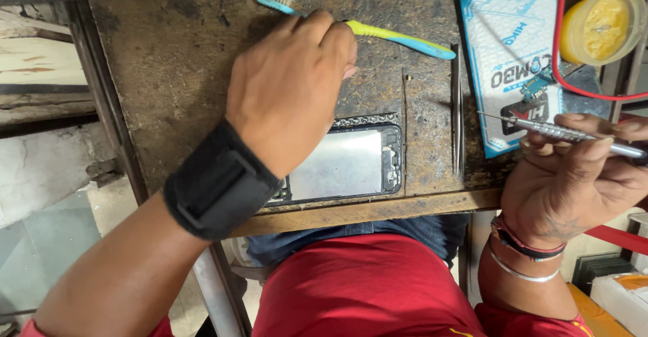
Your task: The person works on the internal components of a mobile phone using a screwdriver and tweezers to move and secure parts.
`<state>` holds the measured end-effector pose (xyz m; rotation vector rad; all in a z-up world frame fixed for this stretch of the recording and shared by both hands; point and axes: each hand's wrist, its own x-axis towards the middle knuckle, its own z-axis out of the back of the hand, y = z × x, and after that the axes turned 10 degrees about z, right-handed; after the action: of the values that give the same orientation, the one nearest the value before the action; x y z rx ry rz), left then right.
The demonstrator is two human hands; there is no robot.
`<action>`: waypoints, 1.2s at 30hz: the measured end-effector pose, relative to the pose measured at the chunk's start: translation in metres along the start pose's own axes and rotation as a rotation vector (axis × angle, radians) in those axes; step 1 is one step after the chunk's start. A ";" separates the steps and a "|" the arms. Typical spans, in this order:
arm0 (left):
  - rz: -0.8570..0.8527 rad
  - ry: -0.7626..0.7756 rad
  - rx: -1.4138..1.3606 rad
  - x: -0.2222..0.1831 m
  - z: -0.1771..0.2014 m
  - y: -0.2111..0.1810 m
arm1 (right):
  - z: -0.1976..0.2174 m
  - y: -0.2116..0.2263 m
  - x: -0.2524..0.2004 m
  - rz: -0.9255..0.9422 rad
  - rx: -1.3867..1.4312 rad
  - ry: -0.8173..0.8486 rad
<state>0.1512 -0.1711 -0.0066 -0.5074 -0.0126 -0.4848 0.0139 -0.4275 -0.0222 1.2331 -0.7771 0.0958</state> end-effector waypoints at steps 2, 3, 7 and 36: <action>0.006 -0.008 -0.044 -0.009 0.006 -0.003 | 0.001 0.000 0.002 0.006 0.000 0.002; 0.015 -0.007 -0.081 -0.016 0.012 -0.002 | 0.001 0.000 0.003 0.010 0.000 0.001; 0.066 -0.056 -0.223 -0.046 0.037 0.010 | 0.002 -0.001 0.003 0.007 -0.009 0.007; 0.231 -0.128 -0.905 -0.074 0.022 0.048 | -0.091 0.019 0.045 0.313 0.046 0.579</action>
<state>0.1091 -0.0915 -0.0193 -1.4099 0.1481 -0.2064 0.0817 -0.3566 0.0086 1.0403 -0.4516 0.6992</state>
